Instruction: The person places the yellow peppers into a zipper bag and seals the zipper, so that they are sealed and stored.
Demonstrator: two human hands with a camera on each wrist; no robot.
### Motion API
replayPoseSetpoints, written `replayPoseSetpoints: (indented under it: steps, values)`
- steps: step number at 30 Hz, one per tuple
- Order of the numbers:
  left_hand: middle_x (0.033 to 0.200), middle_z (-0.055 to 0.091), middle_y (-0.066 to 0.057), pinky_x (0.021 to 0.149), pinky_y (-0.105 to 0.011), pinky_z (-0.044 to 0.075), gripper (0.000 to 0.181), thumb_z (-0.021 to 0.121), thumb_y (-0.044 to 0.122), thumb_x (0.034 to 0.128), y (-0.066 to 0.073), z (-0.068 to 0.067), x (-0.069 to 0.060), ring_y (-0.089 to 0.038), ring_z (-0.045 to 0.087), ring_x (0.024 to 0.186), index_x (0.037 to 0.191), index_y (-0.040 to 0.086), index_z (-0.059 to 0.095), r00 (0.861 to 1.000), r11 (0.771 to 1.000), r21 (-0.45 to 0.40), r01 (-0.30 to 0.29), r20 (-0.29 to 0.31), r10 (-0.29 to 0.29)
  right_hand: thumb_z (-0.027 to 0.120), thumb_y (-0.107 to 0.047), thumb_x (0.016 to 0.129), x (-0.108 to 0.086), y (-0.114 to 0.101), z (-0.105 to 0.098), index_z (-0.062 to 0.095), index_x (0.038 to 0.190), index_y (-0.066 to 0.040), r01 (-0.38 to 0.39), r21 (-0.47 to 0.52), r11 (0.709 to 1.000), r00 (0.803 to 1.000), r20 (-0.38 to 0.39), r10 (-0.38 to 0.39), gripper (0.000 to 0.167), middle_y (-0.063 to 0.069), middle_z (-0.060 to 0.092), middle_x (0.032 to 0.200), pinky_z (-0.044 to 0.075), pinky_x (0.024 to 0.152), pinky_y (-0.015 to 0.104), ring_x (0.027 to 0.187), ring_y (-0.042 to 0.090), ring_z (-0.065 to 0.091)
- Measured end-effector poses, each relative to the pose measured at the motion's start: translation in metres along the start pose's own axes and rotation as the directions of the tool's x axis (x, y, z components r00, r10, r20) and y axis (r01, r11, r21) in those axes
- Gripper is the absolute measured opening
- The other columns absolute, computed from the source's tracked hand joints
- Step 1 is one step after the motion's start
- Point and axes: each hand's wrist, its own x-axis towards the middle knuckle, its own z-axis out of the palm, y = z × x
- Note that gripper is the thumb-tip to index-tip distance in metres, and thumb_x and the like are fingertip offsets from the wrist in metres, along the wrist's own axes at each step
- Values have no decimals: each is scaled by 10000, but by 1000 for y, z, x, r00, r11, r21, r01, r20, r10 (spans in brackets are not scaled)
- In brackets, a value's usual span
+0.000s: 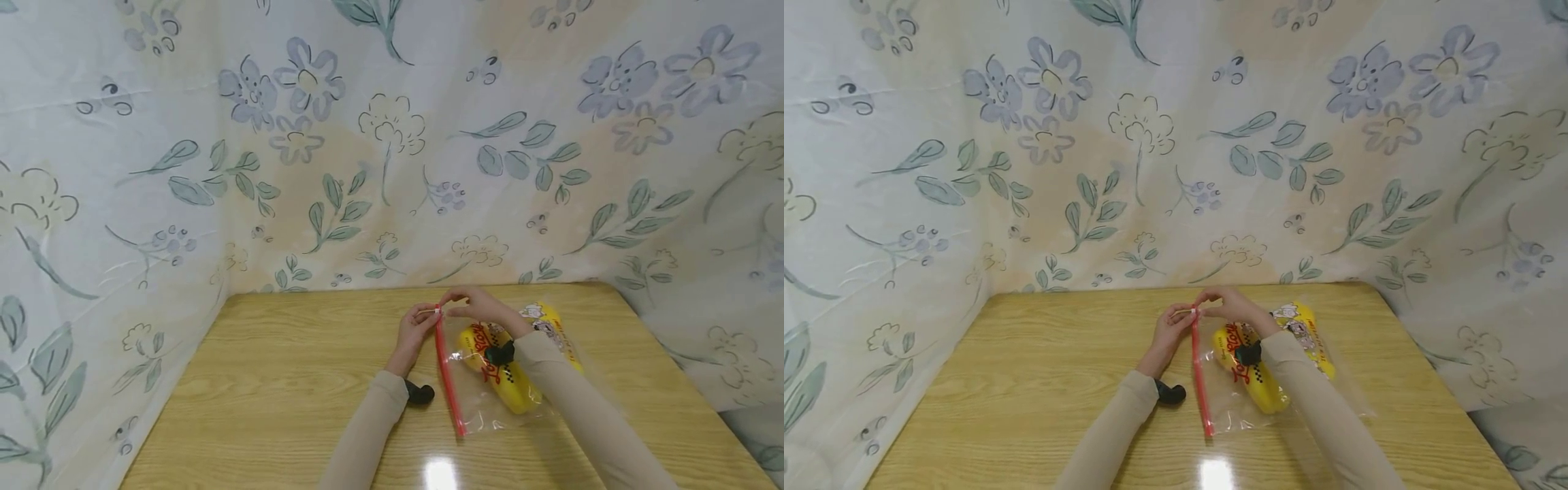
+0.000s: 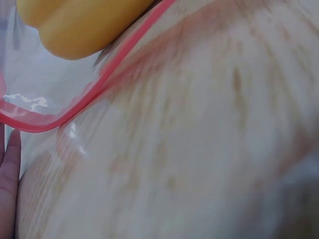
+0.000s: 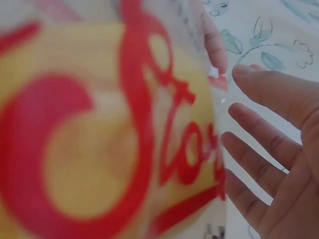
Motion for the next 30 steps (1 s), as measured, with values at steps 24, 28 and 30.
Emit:
replayPoseSetpoints:
  steps: [24, 28, 30]
  values:
    - [879, 693, -3, 773, -261, 511, 308, 656, 20, 839, 1, -3, 2, -72, 633, 822, 1109, -98, 568, 1000, 999, 52, 4, 21, -5, 612, -38, 877, 12, 23, 8, 637, 1033, -9, -14, 141, 990, 999, 48, 7, 160, 126, 661, 1016, 511, 835, 302, 954, 241, 613]
    - [889, 690, -4, 767, -240, 507, 316, 673, 44, 832, 1, -2, 1, -65, 629, 832, 1111, -75, 581, 1000, 998, 59, 3, 15, -4, 613, -39, 877, 13, 22, 9, 648, 1024, -20, -35, 147, 988, 999, 35, 31, 152, 119, 664, 1002, 508, 811, 277, 942, 231, 610]
    - [886, 690, -5, 756, -222, 504, 308, 679, 52, 829, -1, -2, 1, -66, 628, 833, 1101, -61, 592, 1000, 998, 61, -8, 5, 8, 614, -49, 878, 13, 22, 10, 651, 1023, -20, -40, 150, 988, 999, 29, 36, 153, 117, 666, 998, 512, 812, 298, 939, 232, 614]
